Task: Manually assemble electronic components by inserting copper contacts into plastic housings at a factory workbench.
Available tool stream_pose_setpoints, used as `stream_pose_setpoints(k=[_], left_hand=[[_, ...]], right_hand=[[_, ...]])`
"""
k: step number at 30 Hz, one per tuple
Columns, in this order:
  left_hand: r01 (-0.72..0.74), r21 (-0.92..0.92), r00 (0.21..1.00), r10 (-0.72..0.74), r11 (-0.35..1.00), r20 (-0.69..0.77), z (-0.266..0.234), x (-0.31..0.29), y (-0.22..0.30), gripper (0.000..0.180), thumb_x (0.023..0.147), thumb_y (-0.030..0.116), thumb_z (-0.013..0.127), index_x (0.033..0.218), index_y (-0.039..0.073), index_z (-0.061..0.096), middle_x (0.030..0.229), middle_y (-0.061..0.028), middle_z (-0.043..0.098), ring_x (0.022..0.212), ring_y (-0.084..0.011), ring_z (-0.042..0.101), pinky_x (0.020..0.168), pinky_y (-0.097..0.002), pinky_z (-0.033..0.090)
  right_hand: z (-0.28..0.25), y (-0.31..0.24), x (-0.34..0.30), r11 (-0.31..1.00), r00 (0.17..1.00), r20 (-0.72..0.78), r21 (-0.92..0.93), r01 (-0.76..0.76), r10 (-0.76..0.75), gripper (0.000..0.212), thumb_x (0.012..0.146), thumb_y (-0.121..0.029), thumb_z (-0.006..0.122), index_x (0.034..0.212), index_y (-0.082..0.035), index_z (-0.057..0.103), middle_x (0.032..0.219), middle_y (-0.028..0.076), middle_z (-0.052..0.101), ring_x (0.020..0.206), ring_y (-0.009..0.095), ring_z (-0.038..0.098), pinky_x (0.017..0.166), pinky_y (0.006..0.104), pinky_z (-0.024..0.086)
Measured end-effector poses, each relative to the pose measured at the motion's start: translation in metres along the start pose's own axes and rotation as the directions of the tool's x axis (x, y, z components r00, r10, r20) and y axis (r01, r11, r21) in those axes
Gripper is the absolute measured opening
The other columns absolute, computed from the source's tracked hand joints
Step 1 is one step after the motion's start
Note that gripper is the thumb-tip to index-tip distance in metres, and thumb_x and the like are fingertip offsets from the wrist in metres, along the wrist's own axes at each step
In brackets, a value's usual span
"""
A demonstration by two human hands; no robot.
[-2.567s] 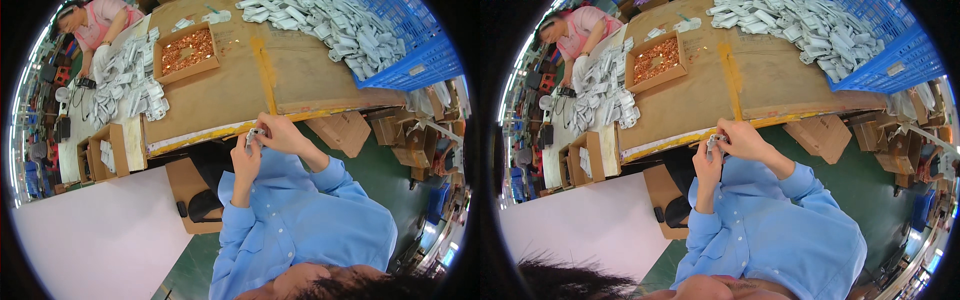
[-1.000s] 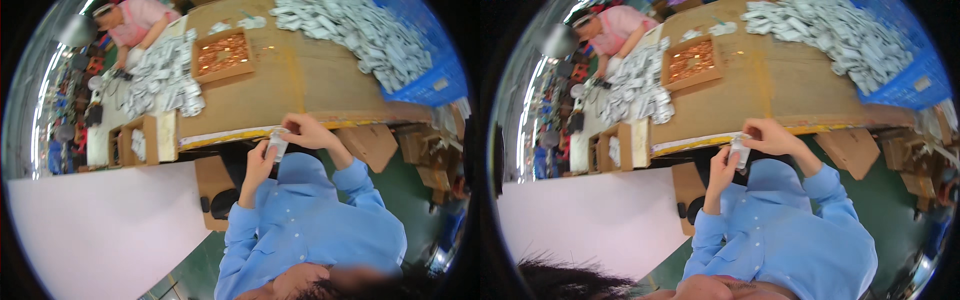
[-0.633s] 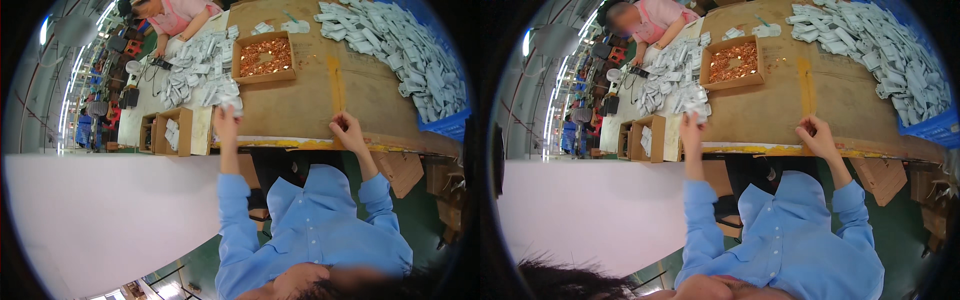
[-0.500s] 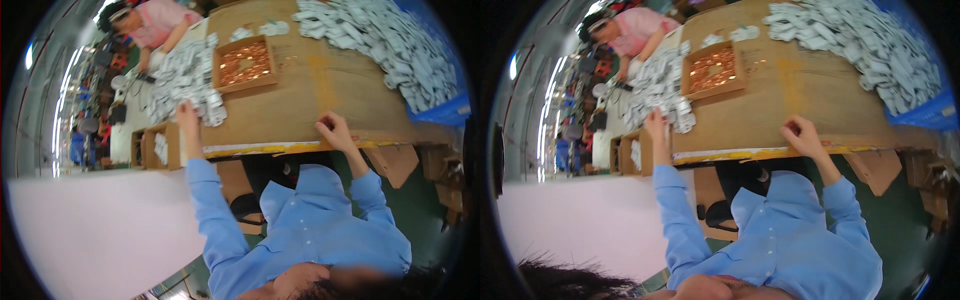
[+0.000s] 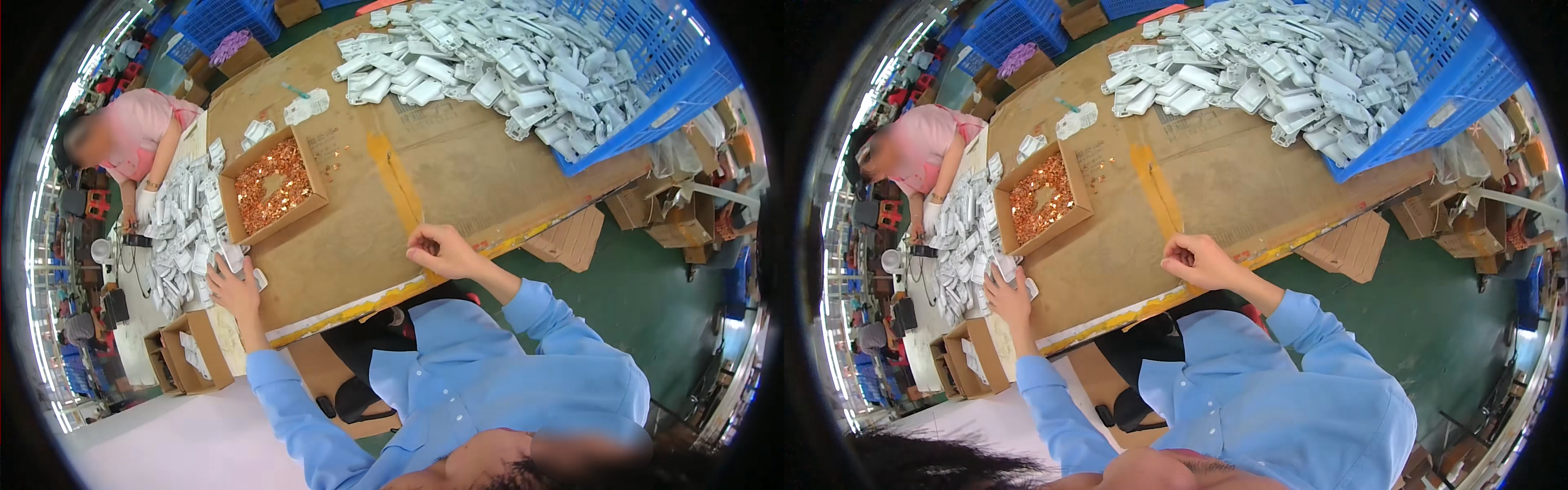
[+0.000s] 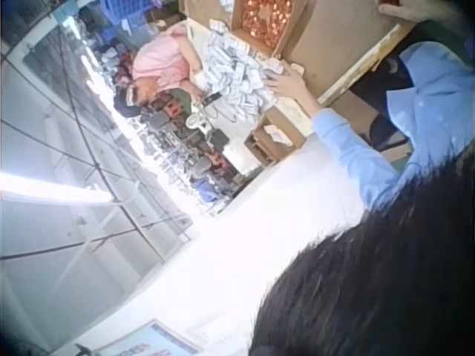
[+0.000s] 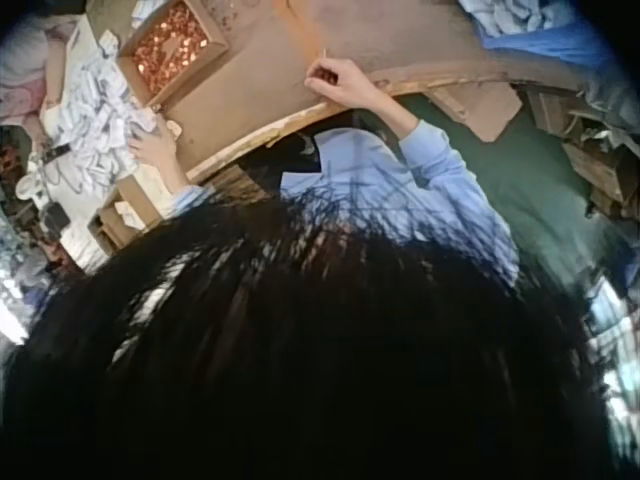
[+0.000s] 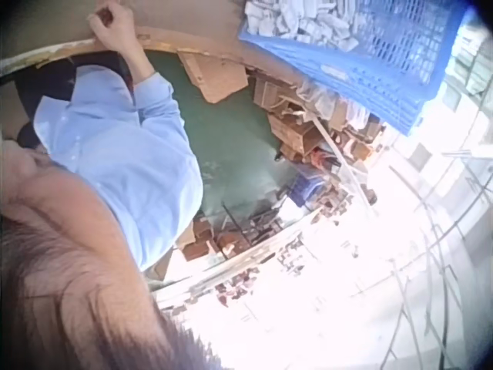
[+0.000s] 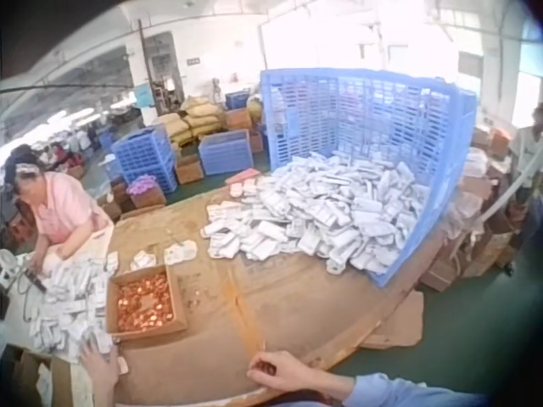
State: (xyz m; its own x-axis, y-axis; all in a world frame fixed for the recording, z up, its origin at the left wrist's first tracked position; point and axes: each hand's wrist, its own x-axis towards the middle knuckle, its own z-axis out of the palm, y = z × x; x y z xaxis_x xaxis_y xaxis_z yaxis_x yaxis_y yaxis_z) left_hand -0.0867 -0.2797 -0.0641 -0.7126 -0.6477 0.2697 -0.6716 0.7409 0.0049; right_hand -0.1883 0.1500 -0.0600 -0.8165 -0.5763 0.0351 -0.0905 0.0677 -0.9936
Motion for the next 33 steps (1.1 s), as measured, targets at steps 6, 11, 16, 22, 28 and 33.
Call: stream_pose_setpoints(k=[6,11,16,22,28,33], left_hand=[[-0.199,0.159,0.978,0.207,0.967,-0.036,-0.007,0.026,-0.048,0.080,0.086,0.063,0.055,0.148,0.016,0.037,0.148,-0.0217,0.037,0.137,-0.0393,0.033,0.108,-0.0632,0.024],[-0.066,0.127,0.989,0.083,0.990,-0.127,-0.010,0.037,-0.046,0.090,0.078,0.062,0.065,0.148,0.013,0.035,0.147,-0.0222,0.037,0.137,-0.0399,0.032,0.106,-0.0655,0.025],[-0.116,-0.089,0.965,0.091,0.989,-0.246,-0.021,-0.010,-0.017,0.087,0.078,0.051,0.068,0.147,0.010,0.034,0.151,-0.0235,0.027,0.139,-0.0458,0.023,0.107,-0.0676,0.019],[-0.280,-0.015,0.959,0.279,0.960,-0.054,-0.008,-0.047,-0.008,0.071,0.088,0.052,0.057,0.146,0.015,0.039,0.155,-0.0241,0.019,0.142,-0.0458,0.016,0.107,-0.0708,0.013],[-0.407,-0.008,0.905,0.402,0.913,-0.142,-0.009,-0.008,0.003,0.060,0.088,0.041,0.060,0.139,0.013,0.047,0.149,-0.0230,0.029,0.140,-0.0413,0.022,0.108,-0.0693,0.013],[-0.340,-0.005,0.907,0.327,0.940,-0.267,0.006,0.021,0.010,0.057,0.082,0.031,0.064,0.130,0.005,0.050,0.139,-0.0171,0.042,0.135,-0.0363,0.033,0.110,-0.0656,0.016]], right_hand=[[0.005,0.004,0.000,0.998,1.000,-0.021,-0.068,-0.015,0.014,0.013,0.088,-0.012,0.067,0.086,-0.001,0.061,0.067,-0.001,0.055,0.061,0.005,0.048,0.055,0.0234,0.042],[0.008,0.009,-0.002,0.993,0.999,-0.051,-0.119,-0.001,-0.005,0.011,0.087,-0.011,0.067,0.085,-0.002,0.061,0.067,-0.004,0.054,0.059,0.003,0.044,0.052,0.0210,0.037],[0.011,0.005,0.000,0.990,0.998,-0.065,-0.139,0.013,-0.022,0.012,0.087,-0.011,0.067,0.084,-0.001,0.060,0.066,-0.003,0.053,0.060,0.004,0.045,0.054,0.0211,0.038],[0.015,0.004,0.002,0.986,0.997,-0.060,-0.159,0.039,-0.049,0.012,0.087,-0.010,0.066,0.084,-0.001,0.059,0.065,-0.003,0.052,0.060,0.005,0.044,0.055,0.0209,0.038],[0.015,0.004,0.001,0.984,0.997,-0.060,-0.173,0.039,-0.050,0.012,0.088,-0.010,0.066,0.083,-0.001,0.059,0.065,-0.003,0.051,0.060,0.004,0.043,0.054,0.0208,0.037],[0.016,0.001,0.001,0.978,0.996,-0.077,-0.206,0.028,-0.044,0.013,0.089,-0.010,0.065,0.083,-0.001,0.059,0.065,-0.002,0.051,0.060,0.004,0.044,0.054,0.0209,0.037]])
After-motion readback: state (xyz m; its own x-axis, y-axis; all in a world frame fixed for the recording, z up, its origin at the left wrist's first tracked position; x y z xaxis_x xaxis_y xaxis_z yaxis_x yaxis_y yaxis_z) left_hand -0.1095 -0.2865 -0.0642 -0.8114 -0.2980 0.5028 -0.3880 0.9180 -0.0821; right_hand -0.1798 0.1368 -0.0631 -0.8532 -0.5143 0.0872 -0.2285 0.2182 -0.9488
